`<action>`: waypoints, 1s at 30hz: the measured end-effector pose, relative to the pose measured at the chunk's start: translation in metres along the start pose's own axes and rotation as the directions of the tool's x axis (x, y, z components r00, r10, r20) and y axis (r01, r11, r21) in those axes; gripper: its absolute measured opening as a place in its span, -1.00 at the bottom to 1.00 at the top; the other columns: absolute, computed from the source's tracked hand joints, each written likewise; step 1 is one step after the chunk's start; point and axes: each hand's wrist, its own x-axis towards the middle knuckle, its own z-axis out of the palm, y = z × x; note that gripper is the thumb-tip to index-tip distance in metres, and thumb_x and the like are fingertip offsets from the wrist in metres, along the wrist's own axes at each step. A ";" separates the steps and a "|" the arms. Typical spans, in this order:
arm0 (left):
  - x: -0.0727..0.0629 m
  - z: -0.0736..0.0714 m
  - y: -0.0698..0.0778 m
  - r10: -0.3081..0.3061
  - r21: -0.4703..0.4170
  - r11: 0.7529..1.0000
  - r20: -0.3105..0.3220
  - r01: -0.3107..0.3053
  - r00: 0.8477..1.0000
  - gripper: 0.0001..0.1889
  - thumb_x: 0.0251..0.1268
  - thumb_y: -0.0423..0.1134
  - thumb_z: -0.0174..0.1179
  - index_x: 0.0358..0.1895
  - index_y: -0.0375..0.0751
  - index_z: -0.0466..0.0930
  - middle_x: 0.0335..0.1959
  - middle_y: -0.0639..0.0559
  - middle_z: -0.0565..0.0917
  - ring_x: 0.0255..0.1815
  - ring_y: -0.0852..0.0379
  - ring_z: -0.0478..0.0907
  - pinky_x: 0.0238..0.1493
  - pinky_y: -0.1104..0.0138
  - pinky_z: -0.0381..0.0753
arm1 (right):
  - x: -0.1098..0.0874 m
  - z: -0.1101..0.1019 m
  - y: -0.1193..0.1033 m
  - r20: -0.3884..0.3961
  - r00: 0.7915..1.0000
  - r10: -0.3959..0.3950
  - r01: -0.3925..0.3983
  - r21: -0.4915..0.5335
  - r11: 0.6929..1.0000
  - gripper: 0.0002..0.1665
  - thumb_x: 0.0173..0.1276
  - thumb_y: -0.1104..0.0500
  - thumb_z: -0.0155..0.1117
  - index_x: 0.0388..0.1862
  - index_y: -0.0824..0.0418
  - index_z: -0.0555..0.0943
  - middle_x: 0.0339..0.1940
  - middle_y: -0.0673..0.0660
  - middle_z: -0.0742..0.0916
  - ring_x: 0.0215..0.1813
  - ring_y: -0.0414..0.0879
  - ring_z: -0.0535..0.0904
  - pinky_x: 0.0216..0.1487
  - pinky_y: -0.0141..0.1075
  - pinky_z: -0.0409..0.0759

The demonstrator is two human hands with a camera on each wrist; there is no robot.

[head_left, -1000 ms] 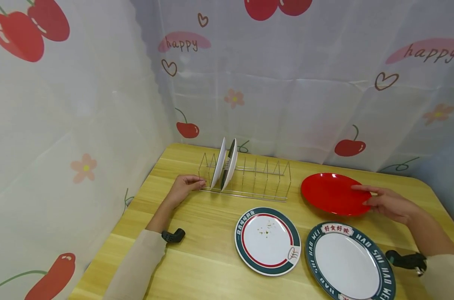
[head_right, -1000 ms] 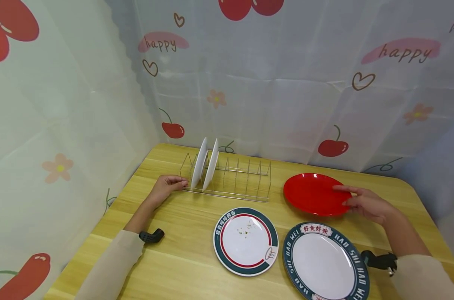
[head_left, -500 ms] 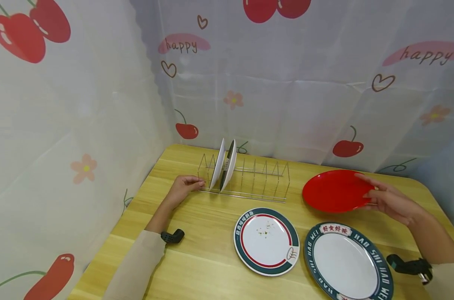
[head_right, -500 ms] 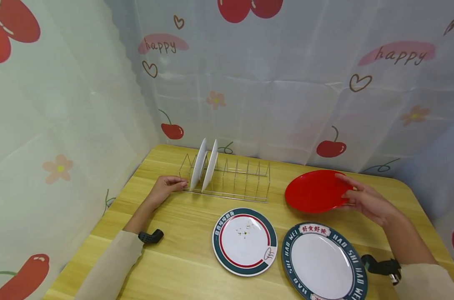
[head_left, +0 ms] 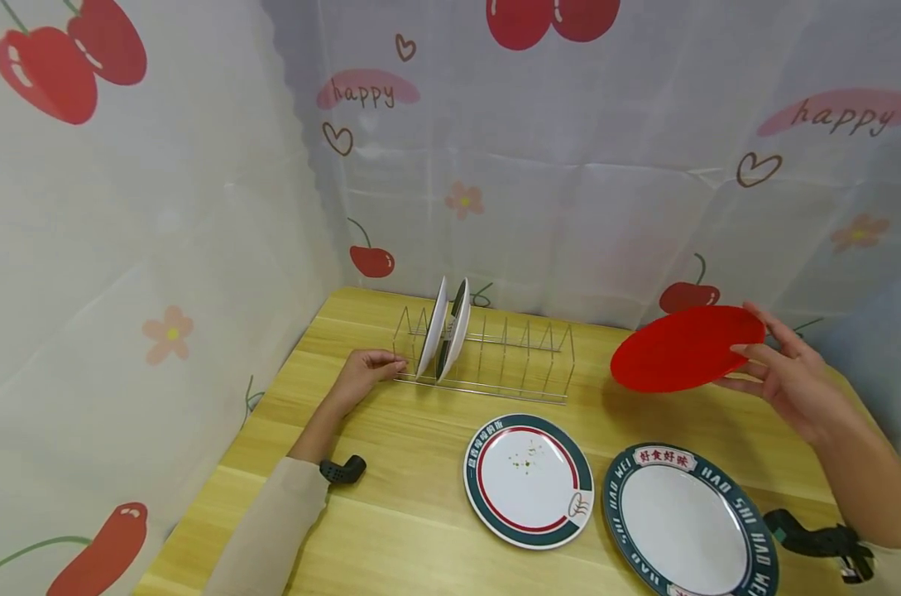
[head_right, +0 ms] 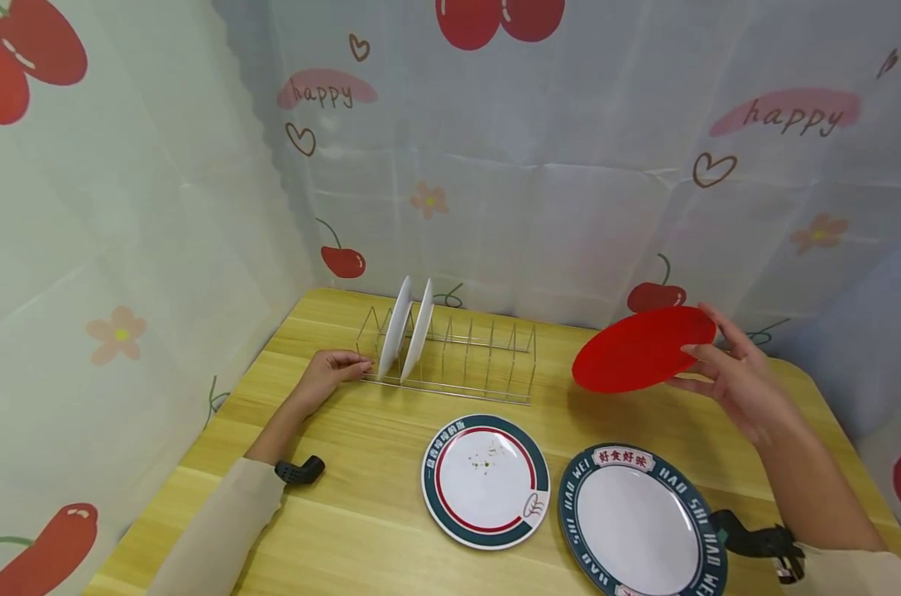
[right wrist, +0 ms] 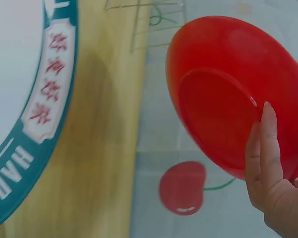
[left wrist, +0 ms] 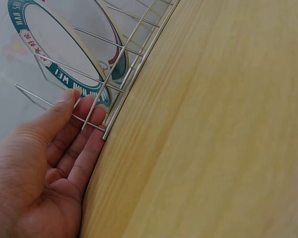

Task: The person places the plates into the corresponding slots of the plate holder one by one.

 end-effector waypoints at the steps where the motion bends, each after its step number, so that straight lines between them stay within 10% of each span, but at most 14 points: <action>1: 0.000 0.000 0.000 -0.002 0.001 1.000 0.000 0.002 1.000 -0.76 0.43 -0.36 0.27 0.01 -0.50 0.70 -0.10 -0.23 0.77 -0.16 0.07 0.77 -0.05 0.26 0.75 | -0.001 0.004 -0.004 -0.021 1.000 -0.013 0.013 -0.009 1.000 -0.17 0.61 0.36 -0.03 0.68 -0.22 0.05 0.31 -0.14 0.47 0.00 -0.18 0.74 -0.20 -0.19 0.77; 16: 0.001 -0.002 0.000 -0.023 -0.002 1.000 -0.003 0.023 1.000 -0.77 0.42 -0.36 0.28 -0.01 -0.47 0.72 -0.10 -0.24 0.77 -0.15 0.04 0.77 -0.04 0.24 0.75 | -0.005 0.071 -0.049 -0.016 0.980 -0.201 0.199 -0.058 0.978 -0.19 0.56 0.44 -0.01 0.66 -0.09 0.15 0.46 0.01 0.31 0.29 -0.10 0.41 -0.14 -0.24 0.76; 30: 0.001 -0.001 -0.001 -0.004 0.037 0.999 -0.006 0.005 1.000 -0.77 0.41 -0.32 0.30 -0.02 -0.42 0.74 -0.12 -0.19 0.78 -0.15 0.06 0.77 -0.04 0.27 0.74 | 0.011 0.135 -0.072 0.087 0.978 -0.187 0.192 -0.050 0.980 -0.19 0.52 0.45 0.06 0.64 -0.06 0.20 0.47 0.09 0.36 0.28 -0.02 0.46 -0.13 -0.15 0.75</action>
